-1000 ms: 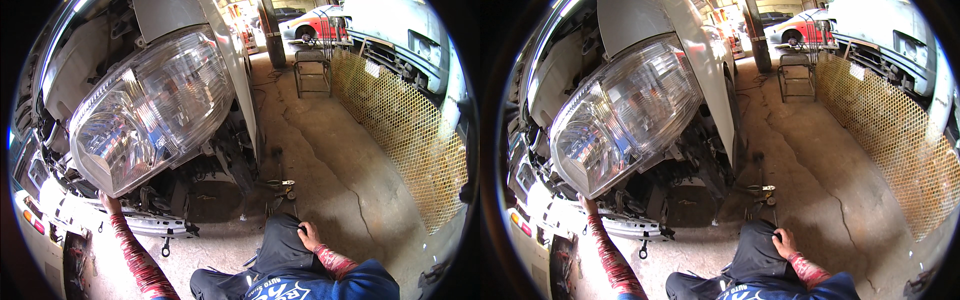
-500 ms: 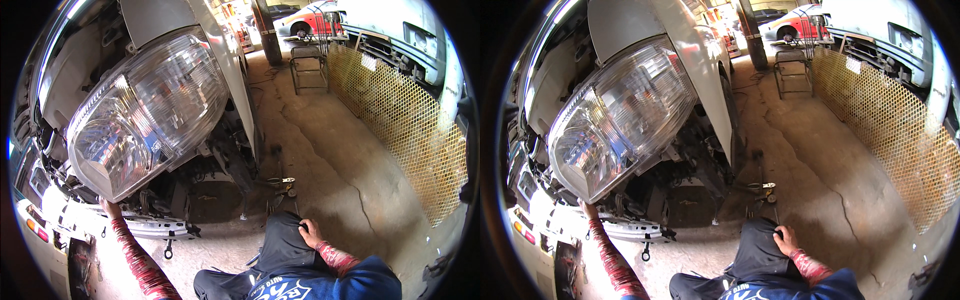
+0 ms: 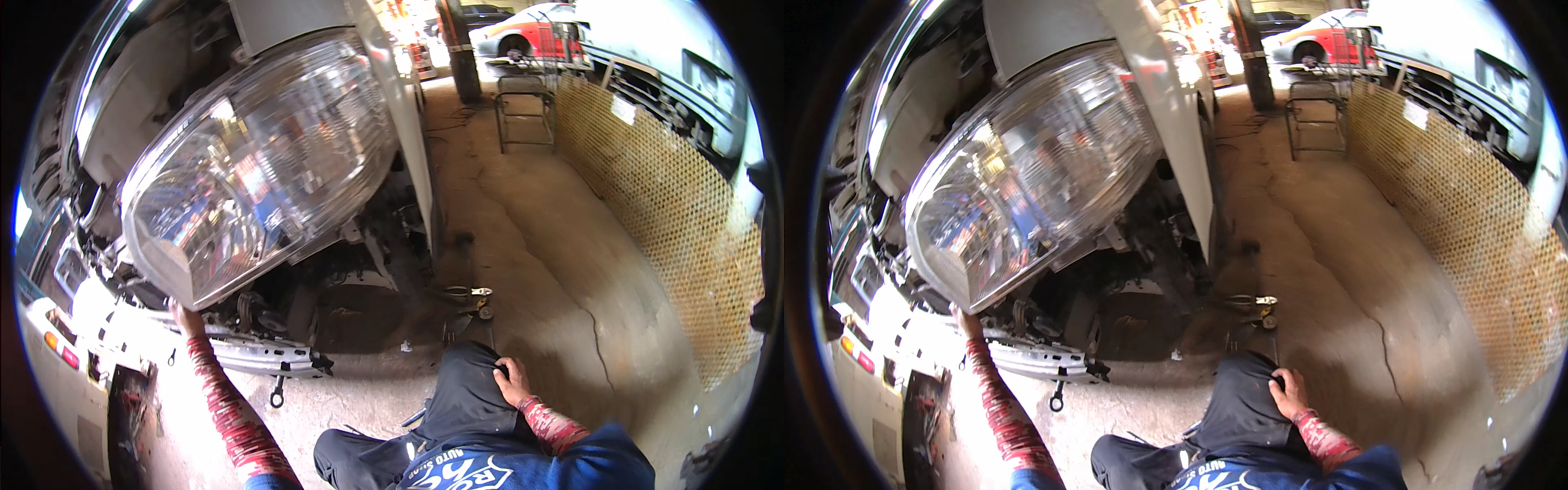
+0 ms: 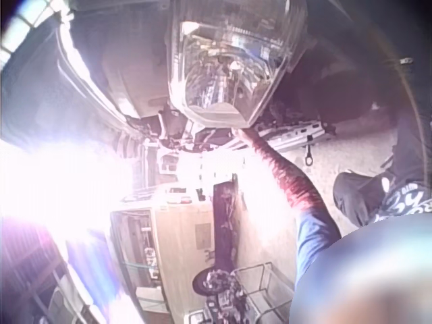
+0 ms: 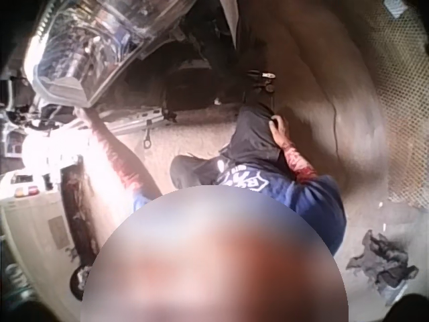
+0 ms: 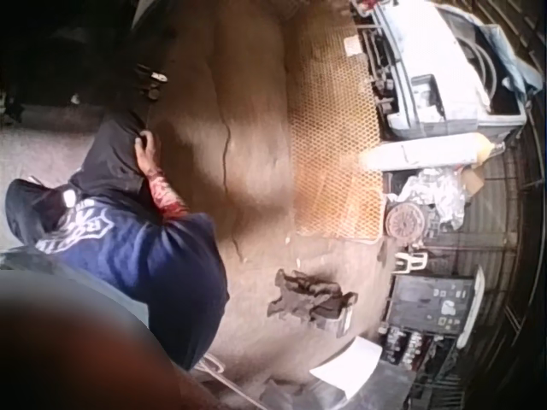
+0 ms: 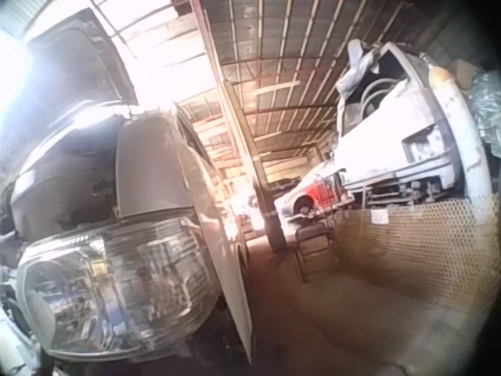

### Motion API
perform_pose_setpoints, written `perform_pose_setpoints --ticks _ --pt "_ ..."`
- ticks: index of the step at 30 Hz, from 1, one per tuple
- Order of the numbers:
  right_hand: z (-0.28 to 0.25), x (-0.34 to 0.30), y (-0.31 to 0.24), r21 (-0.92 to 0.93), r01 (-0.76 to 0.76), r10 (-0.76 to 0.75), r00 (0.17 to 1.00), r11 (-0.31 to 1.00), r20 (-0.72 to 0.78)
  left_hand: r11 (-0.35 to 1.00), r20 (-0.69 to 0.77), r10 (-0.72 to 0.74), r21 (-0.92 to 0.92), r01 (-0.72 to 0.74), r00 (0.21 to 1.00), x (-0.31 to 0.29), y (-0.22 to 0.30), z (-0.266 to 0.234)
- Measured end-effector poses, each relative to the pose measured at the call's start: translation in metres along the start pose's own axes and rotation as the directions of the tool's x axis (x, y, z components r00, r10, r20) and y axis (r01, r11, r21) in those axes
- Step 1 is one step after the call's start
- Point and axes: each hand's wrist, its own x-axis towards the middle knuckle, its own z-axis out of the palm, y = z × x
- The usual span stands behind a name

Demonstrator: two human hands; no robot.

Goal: The person picks up a headlight assembly and positions it into the front of a white car. They repeatedly adjust and align the headlight with both hands, checking fit and orientation throughout the clip.

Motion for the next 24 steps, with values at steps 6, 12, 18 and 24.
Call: perform_pose_setpoints --ticks 6,12,18,24 --pt "0.001 0.001 0.001 0.009 -0.062 0.062 0.997 0.998 0.046 0.994 -0.09 0.103 0.042 -0.1 0.991 0.012 0.051 -0.022" --pt "0.0 0.002 -0.004 0.005 -0.015 0.014 0.998 1.0 0.055 0.982 -0.126 0.187 0.026 -0.185 0.974 0.026 0.084 -0.039" --pt "0.0 0.002 -0.007 -0.034 -0.024 0.026 0.998 0.999 0.057 0.984 -0.111 0.171 -0.031 -0.175 0.979 0.032 0.099 -0.047" --pt "0.004 0.005 0.003 -0.019 0.048 -0.046 0.995 0.999 0.084 0.941 -0.028 -0.152 -0.309 0.136 0.988 0.034 0.112 -0.049"
